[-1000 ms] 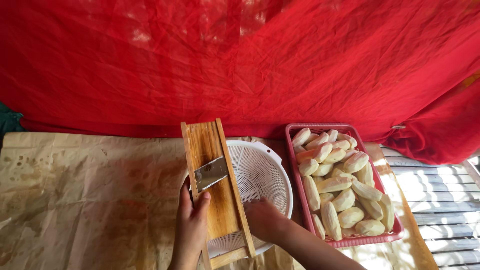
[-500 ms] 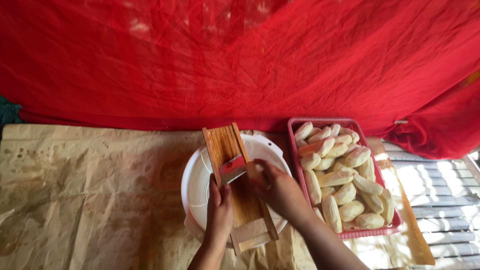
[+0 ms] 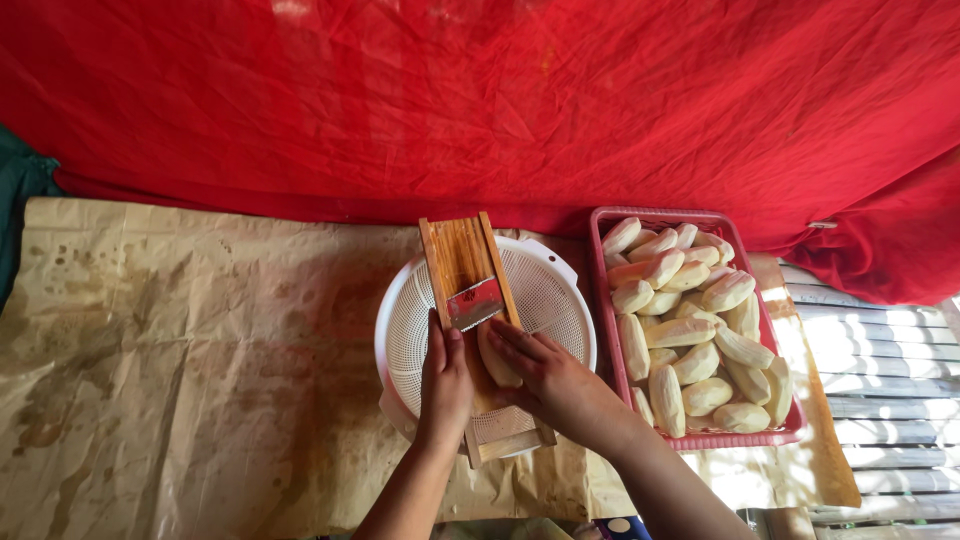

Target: The person slices bananas using a wooden slicer over a white plastic colander.

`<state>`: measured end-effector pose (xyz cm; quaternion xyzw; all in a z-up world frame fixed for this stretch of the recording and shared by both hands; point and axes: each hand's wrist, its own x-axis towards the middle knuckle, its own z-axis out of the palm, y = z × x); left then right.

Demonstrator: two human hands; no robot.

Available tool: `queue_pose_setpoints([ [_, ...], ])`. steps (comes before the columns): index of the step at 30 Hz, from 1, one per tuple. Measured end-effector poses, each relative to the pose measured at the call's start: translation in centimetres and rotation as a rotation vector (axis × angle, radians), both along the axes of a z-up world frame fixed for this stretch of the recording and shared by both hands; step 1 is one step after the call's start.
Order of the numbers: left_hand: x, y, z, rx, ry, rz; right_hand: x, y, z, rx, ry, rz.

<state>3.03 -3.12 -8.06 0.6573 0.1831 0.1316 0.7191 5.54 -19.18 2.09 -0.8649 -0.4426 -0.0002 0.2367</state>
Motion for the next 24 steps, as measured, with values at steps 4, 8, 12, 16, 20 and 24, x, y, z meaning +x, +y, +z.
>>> queue_pose_setpoints([
  [4, 0.2, 0.3, 0.0, 0.044, 0.018, -0.006, 0.8, 0.3, 0.2, 0.021, -0.001, 0.038],
  [8, 0.3, 0.6, -0.1, 0.112, 0.005, -0.011, 0.8, 0.4, 0.2, -0.004, -0.068, 0.036],
  [12, 0.5, 0.8, 0.0, 0.117, 0.023, -0.025, 1.6, -0.2, -0.2, -0.055, -0.117, 0.041],
  [16, 0.6, 1.3, 0.4, 0.145, 0.008, -0.082, 3.7, 0.0, -1.0, -0.028, -0.146, 0.099],
  [20, 0.7, 1.2, 0.6, 0.176, -0.056, -0.095, 6.7, 1.2, -2.8, 0.030, -0.144, 0.058],
  [24, 0.4, 1.0, 1.2, 0.191, 0.045, -0.097, 12.4, 3.0, -3.6, 0.095, -0.137, -0.019],
])
